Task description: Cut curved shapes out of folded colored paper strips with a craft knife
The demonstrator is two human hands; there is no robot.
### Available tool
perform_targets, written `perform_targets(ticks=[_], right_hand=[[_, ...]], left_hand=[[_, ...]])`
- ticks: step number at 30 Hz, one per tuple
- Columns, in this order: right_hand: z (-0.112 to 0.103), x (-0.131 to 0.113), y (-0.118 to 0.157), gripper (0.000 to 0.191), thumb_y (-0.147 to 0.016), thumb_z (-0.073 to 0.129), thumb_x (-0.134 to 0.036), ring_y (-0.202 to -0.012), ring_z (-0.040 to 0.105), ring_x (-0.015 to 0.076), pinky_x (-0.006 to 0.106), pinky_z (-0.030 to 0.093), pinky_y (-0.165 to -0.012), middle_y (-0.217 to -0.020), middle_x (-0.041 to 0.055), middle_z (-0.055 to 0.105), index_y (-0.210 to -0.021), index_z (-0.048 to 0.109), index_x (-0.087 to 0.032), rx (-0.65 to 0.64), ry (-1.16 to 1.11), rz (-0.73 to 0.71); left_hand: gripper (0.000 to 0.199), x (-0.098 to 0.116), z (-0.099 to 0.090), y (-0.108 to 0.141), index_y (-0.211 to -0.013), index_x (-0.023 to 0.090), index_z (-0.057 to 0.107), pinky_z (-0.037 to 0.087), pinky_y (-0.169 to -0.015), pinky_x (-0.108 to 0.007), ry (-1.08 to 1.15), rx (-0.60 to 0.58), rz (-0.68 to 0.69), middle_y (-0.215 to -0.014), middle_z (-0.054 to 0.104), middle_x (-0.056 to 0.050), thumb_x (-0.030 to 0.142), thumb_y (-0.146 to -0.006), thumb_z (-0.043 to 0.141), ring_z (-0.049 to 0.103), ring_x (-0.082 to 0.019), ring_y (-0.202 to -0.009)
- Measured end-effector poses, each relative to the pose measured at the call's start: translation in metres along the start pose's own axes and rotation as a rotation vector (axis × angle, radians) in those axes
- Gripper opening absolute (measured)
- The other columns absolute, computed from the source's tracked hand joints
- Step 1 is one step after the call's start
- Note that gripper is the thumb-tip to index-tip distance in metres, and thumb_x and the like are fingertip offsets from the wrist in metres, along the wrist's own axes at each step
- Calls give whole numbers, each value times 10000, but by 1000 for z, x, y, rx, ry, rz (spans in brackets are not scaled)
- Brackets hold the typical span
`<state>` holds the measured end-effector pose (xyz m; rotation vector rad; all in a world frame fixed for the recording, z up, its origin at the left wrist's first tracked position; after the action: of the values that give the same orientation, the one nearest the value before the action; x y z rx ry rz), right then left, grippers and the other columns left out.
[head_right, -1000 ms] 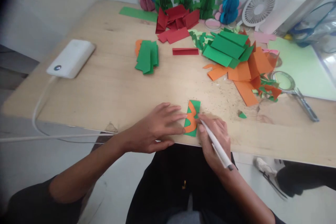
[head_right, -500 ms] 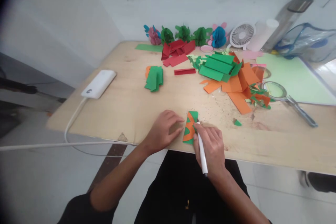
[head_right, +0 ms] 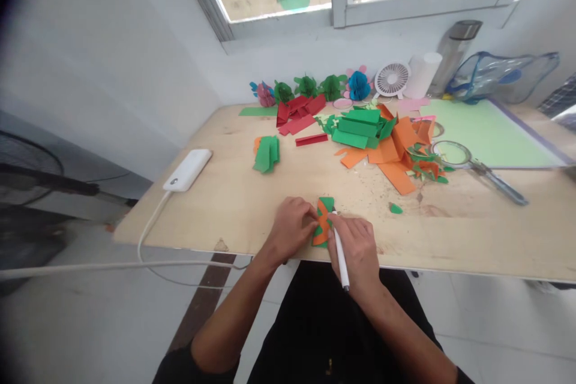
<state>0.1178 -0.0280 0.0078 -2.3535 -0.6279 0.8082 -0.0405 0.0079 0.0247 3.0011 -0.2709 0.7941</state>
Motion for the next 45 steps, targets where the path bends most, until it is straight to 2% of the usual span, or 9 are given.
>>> perform_targets(ticks=[4,7,12,24,30,34,38,42,45], right_hand=[[1,1,2,263,-927,509,-181,-880,687,224,399,481,-849,-983,94,737,-1170,609,-185,34,6,12],[2,3,2,250,-930,498,-185,-857,686,226,398,477,-834,-938,87,737,-1152,613,-181,28,-2,25],[2,3,1,238,-937,485,-186,-810,674,220,387,461,-817,-867,63,729,-1138,613,-190,9,-10,37],[2,5,3,220,-945,483,-216,-833,670,226,389,447,-848,-899,72,736,-1109,626,-186,19,-46,83],[3,7,3,227,-944,472,-268,-891,684,240,413,452,-899,-968,88,746,-1068,651,-207,22,-123,174],[2,10,2,243,-931,486,-332,-944,696,248,425,483,-915,-1013,89,749,-1080,648,-229,28,-207,280],[2,12,-1,266,-889,545,-410,-826,715,216,354,558,-768,-911,53,754,-1075,641,-246,6,-321,395],[1,15,-2,265,-866,570,-443,-595,655,153,258,530,-552,-759,18,711,-996,639,-223,8,-405,514],[-4,21,-4,306,-854,585,-471,-611,646,149,252,525,-552,-776,23,708,-1010,636,-213,58,-424,591]], left_hand=[[117,3,4,5,-891,214,656,419,-952,-455,-19,45,-48,-963,653,-45,183,-782,686,566,-255,-1001],[142,5,4,6,-938,221,661,421,-942,-455,-34,56,-61,-983,654,-51,225,-798,679,559,-264,-1013],[144,10,3,4,-878,218,668,421,-926,-450,-59,44,-81,-969,650,-59,329,-799,715,546,-287,-1033],[97,16,3,5,-752,212,643,431,-908,-430,-8,99,-168,-915,682,-39,217,-775,737,580,-279,-1037],[113,11,4,9,-709,199,634,432,-935,-431,81,164,-201,-892,710,-28,152,-782,706,599,-259,-1025],[87,10,1,14,-731,204,649,452,-942,-397,169,187,-149,-916,719,-16,158,-779,704,620,-229,-1022],[70,13,-2,11,-746,211,654,485,-919,-358,255,178,-50,-902,724,-3,176,-778,705,650,-200,-971],[31,16,-6,8,-840,211,655,503,-911,-341,302,174,16,-921,720,-3,194,-816,665,657,-188,-960],[275,16,-6,15,-1096,211,624,453,-1014,-423,291,207,33,-1122,683,-51,236,-825,663,598,-233,-1120]])
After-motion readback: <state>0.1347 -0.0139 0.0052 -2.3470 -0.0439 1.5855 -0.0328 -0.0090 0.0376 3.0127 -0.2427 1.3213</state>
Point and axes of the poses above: each hand's wrist, its own y-axis away from the middle knuckle, its own z-axis out of the palm, x = y × z, the point moved 2 cm from there along -y, towards the middle knuckle
